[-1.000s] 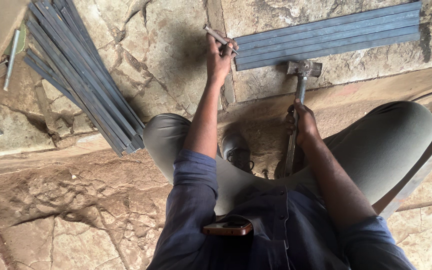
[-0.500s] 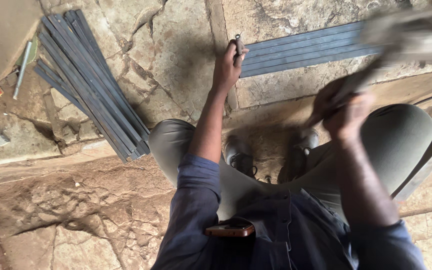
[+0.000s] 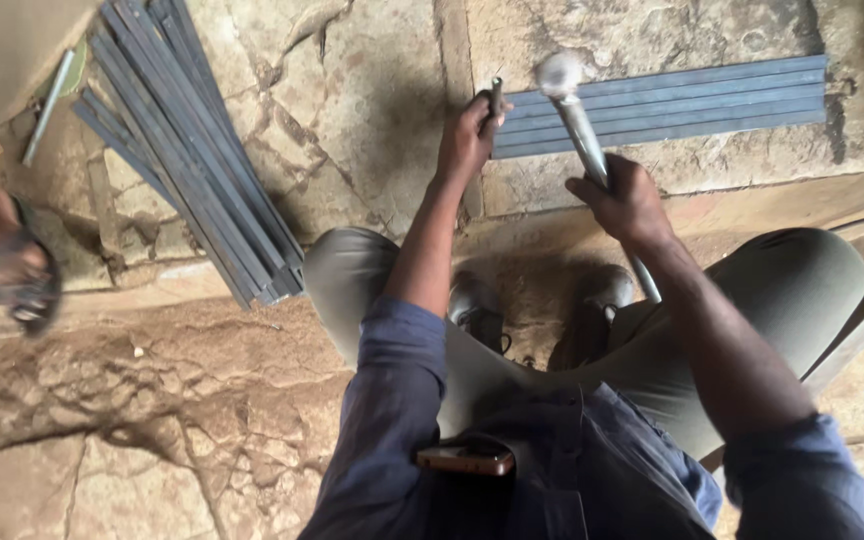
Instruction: The person sits on a tiled floor and uses a hammer and a metal punch to mark or indent a stack of metal rods. They repeatedly align the rods, position the punch, strike it with the hammer, and then move the processed rods to a separate pile.
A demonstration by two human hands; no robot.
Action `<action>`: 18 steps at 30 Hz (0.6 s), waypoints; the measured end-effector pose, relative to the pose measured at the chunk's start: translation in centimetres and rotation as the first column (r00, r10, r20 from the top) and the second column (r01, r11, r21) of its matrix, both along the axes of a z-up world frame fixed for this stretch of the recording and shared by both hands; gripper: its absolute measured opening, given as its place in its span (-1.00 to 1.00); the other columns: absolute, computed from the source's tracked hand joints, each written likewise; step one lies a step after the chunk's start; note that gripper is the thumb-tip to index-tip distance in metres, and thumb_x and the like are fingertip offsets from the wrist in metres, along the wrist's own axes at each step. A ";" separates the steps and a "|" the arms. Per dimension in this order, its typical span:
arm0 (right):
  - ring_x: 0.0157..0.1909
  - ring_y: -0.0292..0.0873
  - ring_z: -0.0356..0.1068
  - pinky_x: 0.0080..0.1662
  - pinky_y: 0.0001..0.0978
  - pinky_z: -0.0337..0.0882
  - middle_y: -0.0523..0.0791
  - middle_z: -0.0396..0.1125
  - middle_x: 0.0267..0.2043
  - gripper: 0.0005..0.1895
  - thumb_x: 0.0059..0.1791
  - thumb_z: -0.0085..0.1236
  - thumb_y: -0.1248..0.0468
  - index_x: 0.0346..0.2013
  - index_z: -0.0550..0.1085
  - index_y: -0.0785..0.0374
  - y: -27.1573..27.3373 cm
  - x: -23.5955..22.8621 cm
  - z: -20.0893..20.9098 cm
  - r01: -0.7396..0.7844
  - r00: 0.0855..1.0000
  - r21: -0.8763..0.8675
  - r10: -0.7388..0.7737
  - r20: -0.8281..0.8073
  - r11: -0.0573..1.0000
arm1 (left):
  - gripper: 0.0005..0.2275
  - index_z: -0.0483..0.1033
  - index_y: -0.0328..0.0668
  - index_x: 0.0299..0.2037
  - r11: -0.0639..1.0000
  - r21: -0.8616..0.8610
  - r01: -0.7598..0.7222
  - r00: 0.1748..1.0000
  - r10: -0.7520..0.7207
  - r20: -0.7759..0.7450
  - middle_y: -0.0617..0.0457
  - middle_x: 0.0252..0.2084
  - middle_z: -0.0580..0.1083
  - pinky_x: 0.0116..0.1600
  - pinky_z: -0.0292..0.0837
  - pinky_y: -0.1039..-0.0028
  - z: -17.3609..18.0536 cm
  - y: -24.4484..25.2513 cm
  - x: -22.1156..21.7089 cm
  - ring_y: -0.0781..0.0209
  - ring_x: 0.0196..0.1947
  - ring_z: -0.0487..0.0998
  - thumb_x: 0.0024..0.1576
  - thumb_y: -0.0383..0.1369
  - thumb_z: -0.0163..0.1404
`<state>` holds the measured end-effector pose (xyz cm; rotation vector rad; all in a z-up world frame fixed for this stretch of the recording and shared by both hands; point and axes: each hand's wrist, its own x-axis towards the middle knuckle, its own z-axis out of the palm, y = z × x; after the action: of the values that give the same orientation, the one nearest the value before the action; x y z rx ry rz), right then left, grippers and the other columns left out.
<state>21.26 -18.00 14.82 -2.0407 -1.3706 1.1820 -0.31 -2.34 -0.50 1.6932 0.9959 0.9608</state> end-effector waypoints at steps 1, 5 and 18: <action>-0.54 -0.31 0.23 -0.53 -0.36 0.28 -0.16 0.29 -0.43 -0.63 0.08 0.17 0.06 -0.11 0.48 0.36 -1.7 -0.1 -0.8 -0.035 0.996 0.087 0.041 -0.074 0.996 | -0.88 0.50 -0.23 -0.04 0.997 0.022 -0.067 0.997 0.066 0.047 -0.01 -0.07 0.65 0.00 0.64 0.33 -1.0 0.1 -0.3 0.17 -0.07 0.71 0.25 -0.54 0.06; -0.56 -0.32 0.14 -0.53 -0.39 0.19 -0.22 0.19 -0.49 -0.73 0.10 0.15 0.12 -0.19 0.42 0.29 -6.6 -1.0 -2.6 0.292 0.869 -0.109 -0.311 -0.385 0.950 | -0.92 0.50 -0.24 -0.07 0.926 -0.212 -0.312 0.889 0.363 0.278 -0.10 -0.06 0.64 -0.14 0.55 0.38 -1.6 2.6 -0.5 0.17 -0.13 0.64 0.28 -0.53 0.06; -0.64 -0.31 0.10 -0.57 -0.37 0.16 -0.21 0.15 -0.60 -0.67 0.09 0.18 0.06 -0.33 0.31 0.19 -6.2 -0.4 -5.0 0.532 0.594 -0.436 -0.687 -0.420 0.726 | -0.92 0.46 -0.25 -0.08 0.788 -0.467 -0.401 0.549 0.615 0.567 -0.22 -0.11 0.61 0.04 0.67 0.17 3.5 3.6 -2.0 -0.06 -0.05 0.70 0.27 -0.53 0.03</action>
<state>20.86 -24.15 9.78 -1.8459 -0.1668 1.4901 -2.33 1.28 3.04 0.6367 1.0391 1.6038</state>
